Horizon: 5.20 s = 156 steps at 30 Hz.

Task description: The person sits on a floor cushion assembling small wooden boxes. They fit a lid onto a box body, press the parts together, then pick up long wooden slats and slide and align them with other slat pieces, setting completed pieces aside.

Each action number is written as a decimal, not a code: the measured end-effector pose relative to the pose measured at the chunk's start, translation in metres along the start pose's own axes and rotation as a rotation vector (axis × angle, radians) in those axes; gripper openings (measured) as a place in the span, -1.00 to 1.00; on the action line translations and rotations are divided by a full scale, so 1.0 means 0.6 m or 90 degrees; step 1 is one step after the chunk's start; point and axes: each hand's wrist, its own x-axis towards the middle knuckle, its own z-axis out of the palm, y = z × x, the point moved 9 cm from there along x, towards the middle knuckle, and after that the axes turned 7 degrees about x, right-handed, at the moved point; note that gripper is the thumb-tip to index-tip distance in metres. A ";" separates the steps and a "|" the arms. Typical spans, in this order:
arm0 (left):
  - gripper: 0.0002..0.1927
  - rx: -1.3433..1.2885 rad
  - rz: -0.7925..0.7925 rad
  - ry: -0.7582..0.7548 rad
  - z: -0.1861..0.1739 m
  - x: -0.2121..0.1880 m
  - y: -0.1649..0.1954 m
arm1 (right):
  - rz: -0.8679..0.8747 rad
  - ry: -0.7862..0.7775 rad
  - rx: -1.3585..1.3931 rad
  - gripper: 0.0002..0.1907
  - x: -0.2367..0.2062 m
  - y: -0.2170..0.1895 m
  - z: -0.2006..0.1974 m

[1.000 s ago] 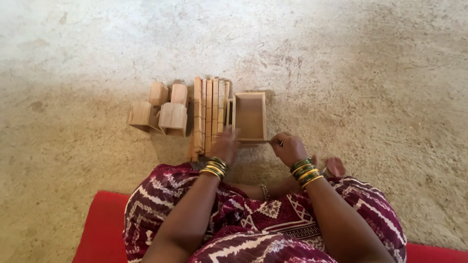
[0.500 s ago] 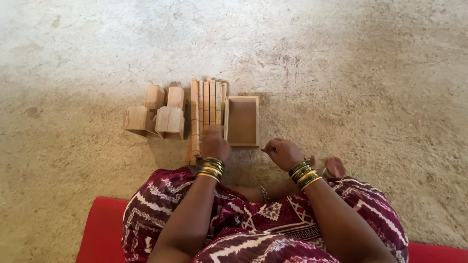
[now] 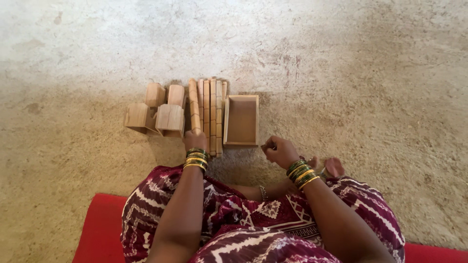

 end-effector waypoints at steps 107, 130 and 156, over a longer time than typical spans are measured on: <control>-0.71 -0.790 0.119 -0.222 0.096 -0.138 0.097 | -0.051 0.379 -0.330 -0.83 -0.039 -0.050 -0.099; -0.79 -0.875 0.092 -0.420 0.107 -0.158 0.117 | 0.097 0.277 -0.322 -0.70 -0.040 -0.030 -0.131; -0.64 -0.722 0.216 -0.323 0.092 -0.168 0.122 | -0.441 0.262 -0.204 -0.92 -0.077 -0.273 0.108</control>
